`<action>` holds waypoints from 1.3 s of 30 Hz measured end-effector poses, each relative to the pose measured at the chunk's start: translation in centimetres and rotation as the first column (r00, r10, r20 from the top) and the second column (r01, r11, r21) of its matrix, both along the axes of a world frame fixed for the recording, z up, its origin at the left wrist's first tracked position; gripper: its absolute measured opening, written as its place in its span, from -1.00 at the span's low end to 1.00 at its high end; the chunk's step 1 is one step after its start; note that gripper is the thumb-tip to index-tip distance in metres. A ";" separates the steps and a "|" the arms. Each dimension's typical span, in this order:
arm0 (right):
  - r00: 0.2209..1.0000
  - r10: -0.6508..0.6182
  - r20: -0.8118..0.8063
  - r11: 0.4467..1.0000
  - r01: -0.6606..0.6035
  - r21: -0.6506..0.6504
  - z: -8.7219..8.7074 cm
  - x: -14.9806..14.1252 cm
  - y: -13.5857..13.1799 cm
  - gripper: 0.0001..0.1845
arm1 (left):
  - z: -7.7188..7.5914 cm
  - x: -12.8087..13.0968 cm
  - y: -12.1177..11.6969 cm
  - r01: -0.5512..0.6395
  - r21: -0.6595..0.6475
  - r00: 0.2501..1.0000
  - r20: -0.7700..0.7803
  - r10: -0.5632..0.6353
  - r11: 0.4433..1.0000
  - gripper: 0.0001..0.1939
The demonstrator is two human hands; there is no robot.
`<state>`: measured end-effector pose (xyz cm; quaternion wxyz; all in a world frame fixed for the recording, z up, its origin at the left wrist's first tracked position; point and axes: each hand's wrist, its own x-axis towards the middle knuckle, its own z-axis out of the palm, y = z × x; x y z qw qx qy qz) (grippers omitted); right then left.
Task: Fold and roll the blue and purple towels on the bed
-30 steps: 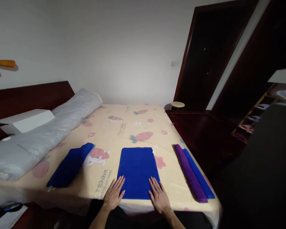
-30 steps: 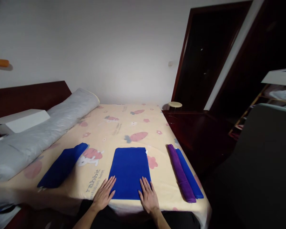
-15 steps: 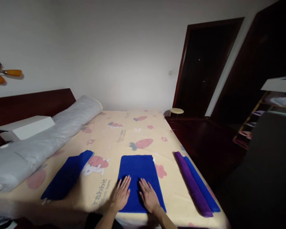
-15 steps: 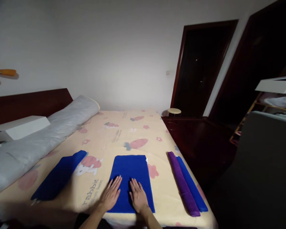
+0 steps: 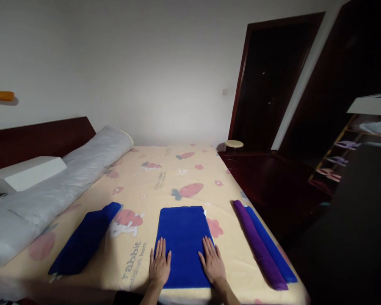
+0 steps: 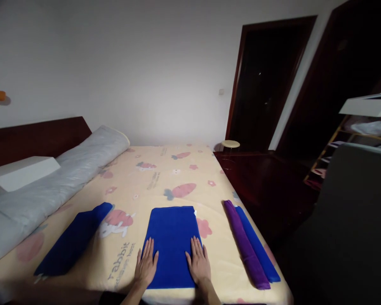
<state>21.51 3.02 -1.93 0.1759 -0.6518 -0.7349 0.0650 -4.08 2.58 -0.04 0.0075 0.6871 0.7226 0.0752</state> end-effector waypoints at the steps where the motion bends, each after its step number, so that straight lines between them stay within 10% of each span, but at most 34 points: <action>1: 1.000 -0.024 0.002 0.999 0.024 0.023 -0.4 0.3 0.0 -0.24 | -0.1 0.0 0.0 -0.003 0.017 1.000 -0.010 0.003 1.000 -0.44; 7: 0.991 0.134 -0.016 0.983 -0.130 0.128 0.7 -1.4 1.0 -0.30 | -0.1 1.0 0.7 0.178 0.227 0.984 -0.054 -0.170 0.958 -0.44; 14: 0.815 0.578 -0.045 0.812 -0.569 0.127 2.5 -7.0 2.5 -0.36 | 1.4 3.4 4.4 0.348 0.207 0.933 0.014 -0.359 0.914 -0.45; 20: 0.927 0.370 -0.068 0.929 -0.367 0.050 0.6 -4.2 4.9 -0.42 | -0.3 0.7 5.4 0.256 0.028 0.966 0.033 -0.257 0.966 -0.48; 27: 0.998 0.029 -0.057 0.996 -0.025 0.082 -0.5 -0.2 6.9 -0.31 | -1.7 -1.1 5.5 0.042 0.122 0.998 -0.059 -0.035 0.992 -0.46; 36: 0.823 0.565 -0.064 0.824 -0.559 0.085 2.2 -8.1 8.4 -0.39 | -0.2 4.2 10.6 0.245 0.206 0.963 0.063 -0.263 0.947 -0.45; 39: 0.824 0.562 -0.067 0.827 -0.562 0.021 2.7 -7.4 11.3 -0.40 | -0.3 3.5 13.5 0.212 0.119 0.974 0.059 -0.220 0.970 -0.48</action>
